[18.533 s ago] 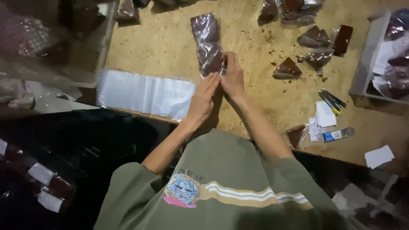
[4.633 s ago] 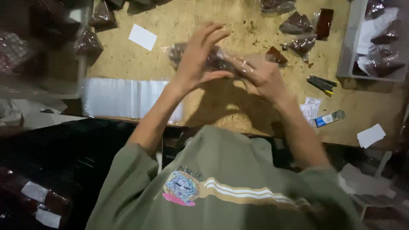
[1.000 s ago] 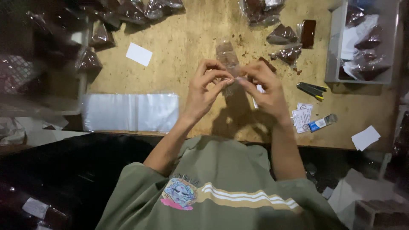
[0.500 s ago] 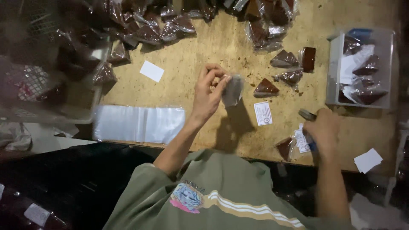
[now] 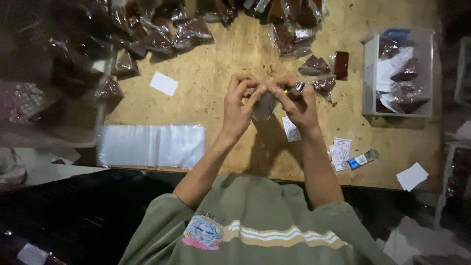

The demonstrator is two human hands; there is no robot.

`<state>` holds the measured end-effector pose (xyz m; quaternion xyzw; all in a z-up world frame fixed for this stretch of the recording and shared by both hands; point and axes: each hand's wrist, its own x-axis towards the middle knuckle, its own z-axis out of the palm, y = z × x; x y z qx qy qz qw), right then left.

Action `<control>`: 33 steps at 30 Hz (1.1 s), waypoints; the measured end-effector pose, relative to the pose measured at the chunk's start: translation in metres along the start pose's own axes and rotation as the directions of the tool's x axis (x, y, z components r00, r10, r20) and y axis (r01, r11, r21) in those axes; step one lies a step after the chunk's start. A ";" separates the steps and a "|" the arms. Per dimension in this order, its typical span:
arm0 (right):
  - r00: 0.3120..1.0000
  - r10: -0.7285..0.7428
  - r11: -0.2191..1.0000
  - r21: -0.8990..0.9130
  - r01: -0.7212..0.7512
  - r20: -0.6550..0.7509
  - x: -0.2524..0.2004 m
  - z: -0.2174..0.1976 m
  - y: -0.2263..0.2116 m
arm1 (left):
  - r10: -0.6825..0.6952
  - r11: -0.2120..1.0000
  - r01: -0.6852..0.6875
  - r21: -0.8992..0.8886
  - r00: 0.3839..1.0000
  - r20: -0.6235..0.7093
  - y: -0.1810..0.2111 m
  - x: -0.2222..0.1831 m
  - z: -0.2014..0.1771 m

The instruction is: The person packages small triangular food items into plastic bags, applies labels to the bags, and uses a hand sealer to close them.

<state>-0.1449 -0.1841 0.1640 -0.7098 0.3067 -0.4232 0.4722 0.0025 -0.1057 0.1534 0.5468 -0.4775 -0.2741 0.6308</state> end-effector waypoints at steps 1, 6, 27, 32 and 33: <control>1.000 -0.004 1.000 0.002 0.004 -0.003 0.002 0.001 0.001 | 0.004 1.000 -0.004 0.002 1.000 0.002 -0.006 0.001 -0.001; 0.992 0.097 0.994 0.065 -0.091 -0.081 -0.003 -0.003 -0.023 | 0.093 0.995 -0.093 0.034 0.995 -0.021 -0.003 0.002 0.005; 0.745 -0.238 0.908 0.129 0.398 -0.623 0.032 0.015 0.050 | 0.457 0.858 -0.445 0.256 0.889 0.012 -0.018 0.001 0.049; 0.714 -0.133 0.842 0.301 0.447 -0.687 0.044 0.025 0.006 | 0.365 0.922 -0.352 0.162 0.929 -0.063 -0.018 -0.015 0.052; 0.720 -0.087 0.860 0.313 0.404 -0.688 0.044 0.026 -0.003 | 0.325 0.944 -0.319 0.088 0.943 -0.065 -0.009 -0.017 0.049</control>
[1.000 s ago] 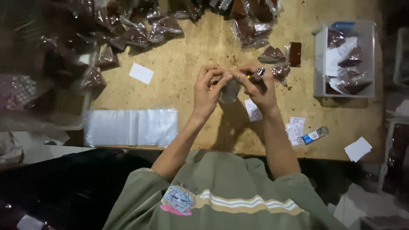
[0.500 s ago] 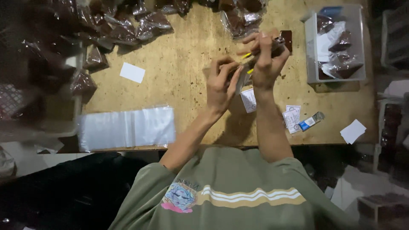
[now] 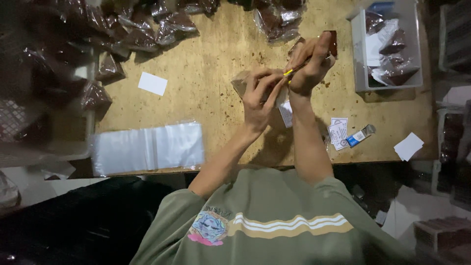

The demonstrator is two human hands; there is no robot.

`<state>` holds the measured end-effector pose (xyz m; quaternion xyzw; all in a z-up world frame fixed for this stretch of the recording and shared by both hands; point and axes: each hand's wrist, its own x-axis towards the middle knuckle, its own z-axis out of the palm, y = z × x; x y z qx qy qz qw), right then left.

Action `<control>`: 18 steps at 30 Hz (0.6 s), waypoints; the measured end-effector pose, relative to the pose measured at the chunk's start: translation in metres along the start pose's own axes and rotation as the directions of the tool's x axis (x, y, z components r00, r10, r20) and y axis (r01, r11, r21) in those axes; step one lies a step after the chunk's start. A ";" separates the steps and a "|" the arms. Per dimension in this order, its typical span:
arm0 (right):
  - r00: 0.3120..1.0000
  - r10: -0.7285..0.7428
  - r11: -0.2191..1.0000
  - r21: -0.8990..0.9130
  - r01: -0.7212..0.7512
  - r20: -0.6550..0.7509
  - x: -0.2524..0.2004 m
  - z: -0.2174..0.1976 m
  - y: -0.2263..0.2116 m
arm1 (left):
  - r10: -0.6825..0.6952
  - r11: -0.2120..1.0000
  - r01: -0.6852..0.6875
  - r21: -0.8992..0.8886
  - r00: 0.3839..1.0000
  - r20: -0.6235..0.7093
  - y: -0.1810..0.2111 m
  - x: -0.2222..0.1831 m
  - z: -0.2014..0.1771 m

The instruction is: The person packages small triangular food items into plastic bags, applies labels to the bags, and uses a hand sealer to close them.

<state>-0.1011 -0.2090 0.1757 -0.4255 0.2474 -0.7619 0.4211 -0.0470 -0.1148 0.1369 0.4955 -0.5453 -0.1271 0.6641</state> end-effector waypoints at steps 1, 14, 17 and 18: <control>1.000 0.000 1.000 -0.001 0.000 -0.002 -0.001 -0.001 -0.005 | 0.000 1.000 0.000 -0.001 1.000 0.002 -0.001 0.001 0.000; 0.997 0.072 0.992 0.107 -0.072 0.007 0.007 -0.016 0.001 | -0.030 0.998 0.034 -0.061 0.998 0.063 0.003 0.008 0.006; 0.997 0.067 0.998 0.021 -0.067 -0.044 0.012 -0.017 -0.001 | -0.058 0.998 0.060 -0.029 0.997 0.057 -0.005 0.010 0.007; 0.996 0.053 0.999 0.011 -0.052 -0.068 0.014 -0.020 0.001 | -0.052 0.998 0.052 -0.018 0.998 0.040 -0.008 0.009 0.008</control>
